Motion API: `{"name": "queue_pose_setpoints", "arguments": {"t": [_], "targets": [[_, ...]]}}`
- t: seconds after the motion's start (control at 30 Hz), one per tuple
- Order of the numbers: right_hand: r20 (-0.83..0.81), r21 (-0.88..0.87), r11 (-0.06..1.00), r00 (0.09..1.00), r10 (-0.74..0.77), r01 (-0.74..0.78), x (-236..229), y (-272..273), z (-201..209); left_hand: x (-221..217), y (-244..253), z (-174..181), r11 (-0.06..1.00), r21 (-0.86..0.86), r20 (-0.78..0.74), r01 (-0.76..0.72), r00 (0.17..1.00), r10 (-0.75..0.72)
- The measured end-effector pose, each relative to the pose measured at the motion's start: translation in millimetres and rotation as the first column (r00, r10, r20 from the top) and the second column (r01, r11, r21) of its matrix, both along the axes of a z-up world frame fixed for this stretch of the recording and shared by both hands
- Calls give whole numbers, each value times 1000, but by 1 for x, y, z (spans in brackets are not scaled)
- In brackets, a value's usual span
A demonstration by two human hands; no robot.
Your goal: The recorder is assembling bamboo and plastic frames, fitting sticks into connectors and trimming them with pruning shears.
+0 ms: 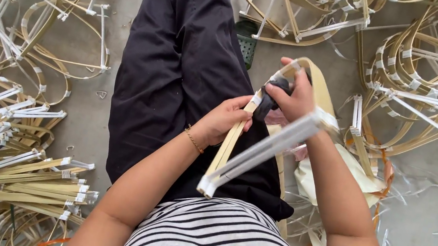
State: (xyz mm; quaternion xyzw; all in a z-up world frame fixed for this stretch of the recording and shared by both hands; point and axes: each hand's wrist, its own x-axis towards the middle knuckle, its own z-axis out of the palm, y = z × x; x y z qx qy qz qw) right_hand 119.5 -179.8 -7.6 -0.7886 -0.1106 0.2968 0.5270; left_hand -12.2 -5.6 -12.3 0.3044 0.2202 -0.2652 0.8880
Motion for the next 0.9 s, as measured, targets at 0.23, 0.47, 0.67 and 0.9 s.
{"name": "queue_pose_setpoints", "arguments": {"t": [0.23,0.47,0.67,0.9], "targets": [[22,21,995,995,93,-93,-7,-13,-17,-2,-4,-11,999,-13,-28,-30,999,29],[148,-249,963,979,139,-99,-14,-86,-34,0,2,-14,989,-17,-78,-144,987,143],[407,-110,982,894,187,-155,-67,-24,37,17,13,3,897,107,-111,-430,891,440],[-324,589,722,924,-201,364,-73,63,62,-39,25,6,836,239,40,-494,865,499]]}}
